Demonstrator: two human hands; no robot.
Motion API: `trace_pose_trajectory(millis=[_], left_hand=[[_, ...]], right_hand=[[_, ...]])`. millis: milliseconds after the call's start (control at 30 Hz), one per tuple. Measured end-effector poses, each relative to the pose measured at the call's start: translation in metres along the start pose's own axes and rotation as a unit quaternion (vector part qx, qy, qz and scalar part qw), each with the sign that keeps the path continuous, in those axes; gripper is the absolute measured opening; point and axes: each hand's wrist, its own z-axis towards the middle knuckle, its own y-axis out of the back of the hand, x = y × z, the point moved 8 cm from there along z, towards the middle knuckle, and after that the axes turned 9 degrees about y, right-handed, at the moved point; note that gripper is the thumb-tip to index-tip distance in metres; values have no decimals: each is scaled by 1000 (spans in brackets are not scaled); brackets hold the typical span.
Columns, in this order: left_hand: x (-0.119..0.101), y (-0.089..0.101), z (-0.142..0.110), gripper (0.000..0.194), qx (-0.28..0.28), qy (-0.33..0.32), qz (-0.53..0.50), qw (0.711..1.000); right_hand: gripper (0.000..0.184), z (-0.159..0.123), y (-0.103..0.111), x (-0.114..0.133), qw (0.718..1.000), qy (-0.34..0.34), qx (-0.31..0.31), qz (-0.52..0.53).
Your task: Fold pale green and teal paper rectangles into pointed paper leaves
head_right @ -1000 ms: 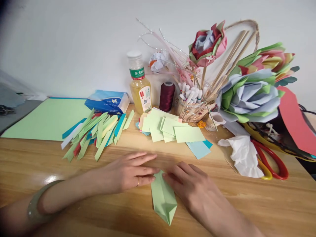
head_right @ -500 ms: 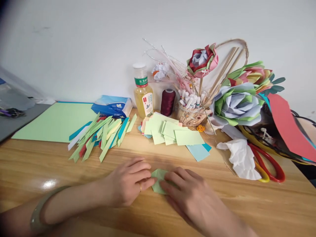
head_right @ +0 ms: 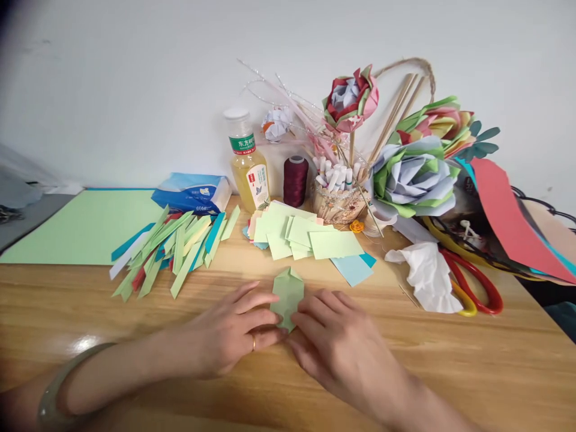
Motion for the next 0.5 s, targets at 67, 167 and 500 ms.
trace_pose_trajectory(millis=[67, 167, 500], left_hand=[[0, 2, 1, 30, -13, -1, -18, 1000], [0, 9, 2, 21, -52, -4, -24, 998], [-16, 17, -1, 27, -75, -55, 75, 993]], right_hand=[[13, -1, -10, -1, 999, -32, 4, 42], [14, -4, -19, -10, 994, -67, 0, 83], [15, -3, -28, -22, 978, -109, 22, 175]])
